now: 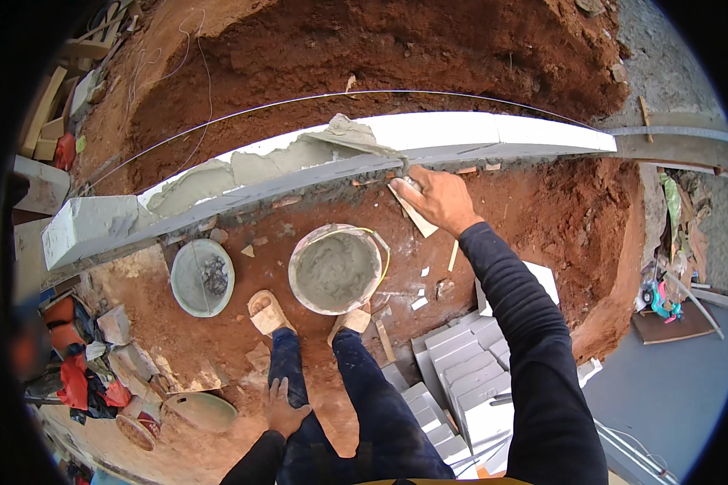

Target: The person applies cement mortar to a low wall using a trowel, then places white blocks on top and taps them into position with a hammer. The person repeats this process along the wall, aligning each block and smoothing the mortar.

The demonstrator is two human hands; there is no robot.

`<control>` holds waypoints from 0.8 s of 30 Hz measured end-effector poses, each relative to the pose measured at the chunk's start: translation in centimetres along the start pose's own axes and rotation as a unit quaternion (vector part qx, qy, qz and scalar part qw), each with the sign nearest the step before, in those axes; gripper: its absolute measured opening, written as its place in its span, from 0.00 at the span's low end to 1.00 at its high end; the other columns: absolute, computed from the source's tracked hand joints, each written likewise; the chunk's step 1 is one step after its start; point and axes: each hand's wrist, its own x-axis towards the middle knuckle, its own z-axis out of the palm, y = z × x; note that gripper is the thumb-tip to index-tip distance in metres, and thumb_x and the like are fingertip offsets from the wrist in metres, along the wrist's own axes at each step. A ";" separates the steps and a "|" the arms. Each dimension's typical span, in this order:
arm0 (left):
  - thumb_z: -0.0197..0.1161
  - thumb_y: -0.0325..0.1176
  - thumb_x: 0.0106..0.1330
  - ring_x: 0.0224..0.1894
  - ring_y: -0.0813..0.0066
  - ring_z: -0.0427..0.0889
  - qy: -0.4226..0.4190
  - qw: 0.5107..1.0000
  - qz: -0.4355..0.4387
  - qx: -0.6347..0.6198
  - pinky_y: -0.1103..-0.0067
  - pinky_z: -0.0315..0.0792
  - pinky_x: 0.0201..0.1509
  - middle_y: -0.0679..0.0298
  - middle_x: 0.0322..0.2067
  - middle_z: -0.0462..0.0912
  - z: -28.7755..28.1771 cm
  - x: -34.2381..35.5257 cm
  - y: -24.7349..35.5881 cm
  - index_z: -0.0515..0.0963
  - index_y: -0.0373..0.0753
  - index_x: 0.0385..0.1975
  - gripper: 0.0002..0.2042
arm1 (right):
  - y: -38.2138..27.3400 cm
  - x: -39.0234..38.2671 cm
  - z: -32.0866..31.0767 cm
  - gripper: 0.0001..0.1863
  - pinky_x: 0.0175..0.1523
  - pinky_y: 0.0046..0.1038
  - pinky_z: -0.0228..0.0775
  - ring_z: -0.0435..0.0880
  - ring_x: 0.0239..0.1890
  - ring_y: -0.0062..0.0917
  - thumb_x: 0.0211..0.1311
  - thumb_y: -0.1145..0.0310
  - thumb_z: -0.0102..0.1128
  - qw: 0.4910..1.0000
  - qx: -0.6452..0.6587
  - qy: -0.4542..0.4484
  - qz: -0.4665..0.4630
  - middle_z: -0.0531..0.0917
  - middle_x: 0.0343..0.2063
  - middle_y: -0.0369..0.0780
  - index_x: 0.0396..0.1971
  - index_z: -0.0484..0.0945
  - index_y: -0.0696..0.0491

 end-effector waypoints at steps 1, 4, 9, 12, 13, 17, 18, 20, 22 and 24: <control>0.79 0.52 0.54 0.85 0.44 0.45 -0.011 1.000 -0.005 -0.001 0.52 0.44 0.85 0.49 0.81 0.56 -0.1 0.0 0.0 0.62 0.43 0.80 0.53 | -0.3 -0.6 1.8 0.29 0.40 0.45 0.79 0.88 0.36 0.46 0.75 0.39 0.60 0.999 -0.007 0.037 -0.033 0.86 0.28 0.47 0.40 0.82 0.55; 0.78 0.53 0.56 0.85 0.44 0.42 -0.025 1.000 -0.008 0.005 0.50 0.42 0.85 0.50 0.82 0.54 -0.2 -0.2 0.1 0.61 0.43 0.81 0.52 | -1.5 -1.1 6.8 0.25 0.39 0.44 0.81 0.87 0.31 0.45 0.77 0.43 0.61 0.987 -0.011 0.130 -0.093 0.85 0.29 0.45 0.40 0.77 0.54; 0.77 0.54 0.57 0.85 0.44 0.42 -0.029 0.999 -0.004 0.013 0.50 0.41 0.86 0.49 0.82 0.54 0.0 -0.3 0.2 0.60 0.43 0.81 0.52 | -2.6 -5.6 8.0 0.23 0.37 0.44 0.80 0.87 0.31 0.46 0.78 0.45 0.60 0.998 0.040 -0.026 -0.048 0.86 0.30 0.46 0.41 0.77 0.53; 0.77 0.54 0.57 0.85 0.44 0.42 -0.026 1.000 -0.007 0.013 0.50 0.40 0.86 0.49 0.82 0.54 0.4 -0.3 0.1 0.60 0.43 0.81 0.52 | -4.7 -4.8 8.6 0.22 0.38 0.44 0.81 0.87 0.30 0.46 0.78 0.46 0.60 0.983 0.136 0.094 -0.075 0.87 0.31 0.48 0.40 0.76 0.54; 0.77 0.54 0.57 0.85 0.44 0.42 -0.023 1.000 -0.004 0.012 0.50 0.40 0.86 0.50 0.82 0.54 0.4 -0.3 0.0 0.60 0.43 0.81 0.52 | -5.5 -3.3 9.4 0.21 0.41 0.45 0.82 0.88 0.36 0.45 0.77 0.48 0.61 0.986 0.126 0.085 -0.075 0.88 0.38 0.50 0.42 0.76 0.55; 0.77 0.54 0.57 0.85 0.44 0.42 -0.008 1.000 0.007 0.009 0.49 0.40 0.86 0.49 0.82 0.54 0.5 -0.5 -0.6 0.61 0.43 0.81 0.51 | -8.3 1.0 14.8 0.21 0.42 0.49 0.80 0.85 0.45 0.48 0.76 0.51 0.62 0.979 0.060 0.168 -0.102 0.82 0.41 0.49 0.43 0.73 0.57; 0.77 0.54 0.57 0.85 0.44 0.42 -0.013 1.000 0.003 0.006 0.49 0.40 0.86 0.49 0.82 0.54 0.6 -0.6 -0.7 0.61 0.43 0.81 0.51 | -8.2 0.7 15.9 0.21 0.42 0.49 0.80 0.85 0.44 0.49 0.76 0.51 0.62 0.985 0.064 0.140 -0.081 0.82 0.41 0.50 0.43 0.73 0.57; 0.76 0.55 0.57 0.85 0.44 0.43 -0.007 1.000 0.001 0.004 0.49 0.41 0.85 0.49 0.82 0.55 0.6 -0.7 -0.9 0.61 0.43 0.81 0.51 | -7.8 -1.2 17.7 0.21 0.43 0.49 0.80 0.85 0.44 0.50 0.76 0.51 0.62 0.990 0.071 0.112 -0.052 0.82 0.41 0.50 0.43 0.73 0.57; 0.76 0.55 0.58 0.85 0.43 0.43 -0.012 1.000 0.019 -0.009 0.49 0.42 0.85 0.49 0.82 0.55 0.7 -0.4 -0.9 0.61 0.43 0.81 0.51 | -6.1 -5.3 18.0 0.22 0.47 0.50 0.80 0.85 0.48 0.52 0.76 0.51 0.61 0.995 0.083 0.048 -0.033 0.83 0.44 0.52 0.46 0.73 0.57; 0.76 0.54 0.58 0.85 0.42 0.44 -0.015 1.000 0.007 0.016 0.49 0.43 0.85 0.49 0.81 0.56 0.5 -0.4 -1.1 0.61 0.44 0.81 0.50 | -4.8 -9.9 17.4 0.23 0.49 0.52 0.79 0.87 0.46 0.55 0.76 0.50 0.61 0.993 0.115 -0.028 -0.012 0.86 0.42 0.54 0.49 0.73 0.58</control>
